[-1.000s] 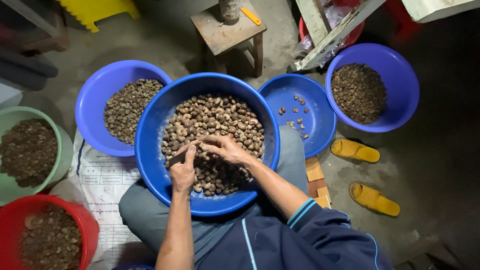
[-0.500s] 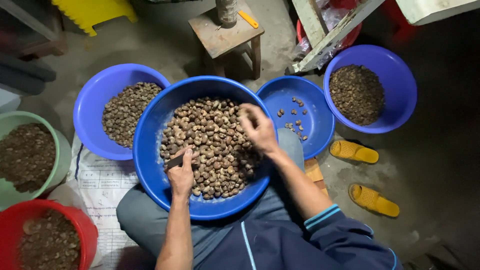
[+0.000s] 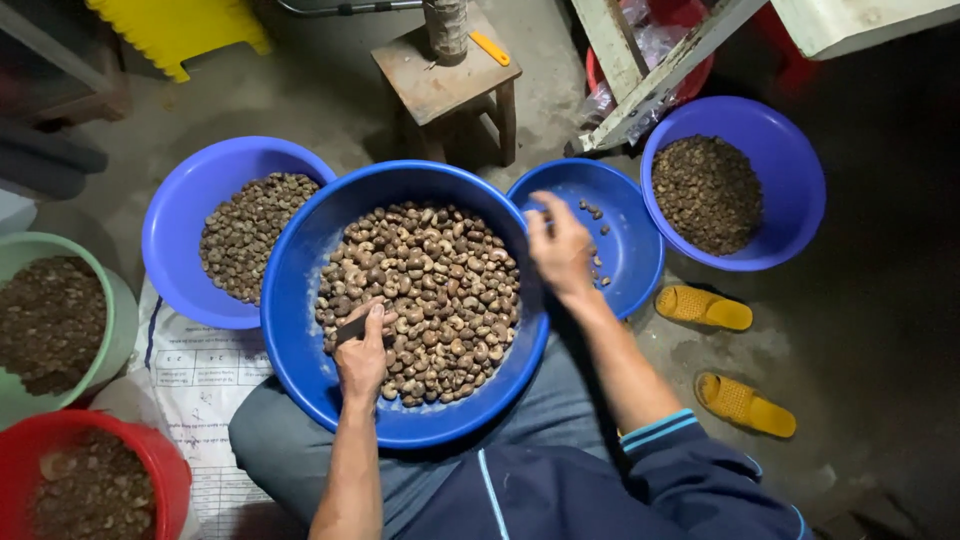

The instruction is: Cracking nut shells with a small hand tool and sorting the nuts into various colored plastic bowls.

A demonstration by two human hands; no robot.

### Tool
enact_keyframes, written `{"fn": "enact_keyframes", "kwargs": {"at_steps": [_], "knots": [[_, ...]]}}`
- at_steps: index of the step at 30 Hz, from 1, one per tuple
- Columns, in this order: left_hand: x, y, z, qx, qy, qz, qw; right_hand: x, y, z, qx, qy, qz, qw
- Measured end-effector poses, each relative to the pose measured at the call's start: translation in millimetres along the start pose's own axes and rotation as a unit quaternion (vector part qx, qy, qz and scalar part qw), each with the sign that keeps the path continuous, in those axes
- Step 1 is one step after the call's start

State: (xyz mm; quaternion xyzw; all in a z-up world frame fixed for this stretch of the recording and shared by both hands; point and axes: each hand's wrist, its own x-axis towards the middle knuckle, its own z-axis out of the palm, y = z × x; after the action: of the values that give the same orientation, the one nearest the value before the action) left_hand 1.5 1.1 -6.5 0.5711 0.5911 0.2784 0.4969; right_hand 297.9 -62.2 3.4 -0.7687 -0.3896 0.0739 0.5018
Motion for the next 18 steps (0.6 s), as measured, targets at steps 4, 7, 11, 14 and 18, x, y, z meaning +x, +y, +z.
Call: {"fn": "enact_keyframes", "kwargs": {"at_steps": [4, 7, 11, 14, 18], "knots": [[-4, 0, 0, 0.002, 0.016, 0.046, 0.999, -30, -3, 70, -0.038, -0.087, -0.202, 0.975], [3, -15, -1, 0.005, 0.057, 0.062, 0.996, -63, 17, 140, -0.117, -0.219, -0.249, 0.936], [4, -5, -2, -0.008, 0.073, 0.036, 0.997, -108, 23, 189, -0.171, -0.257, -0.3, 0.903], [-5, 6, -2, -0.005, 0.076, 0.02, 0.997, -117, 6, 179, -0.208, -0.232, -0.326, 0.892], [9, -10, 6, -0.014, 0.062, 0.046, 0.997, -110, -5, 160, -0.179, -0.311, -0.266, 0.894]]}}
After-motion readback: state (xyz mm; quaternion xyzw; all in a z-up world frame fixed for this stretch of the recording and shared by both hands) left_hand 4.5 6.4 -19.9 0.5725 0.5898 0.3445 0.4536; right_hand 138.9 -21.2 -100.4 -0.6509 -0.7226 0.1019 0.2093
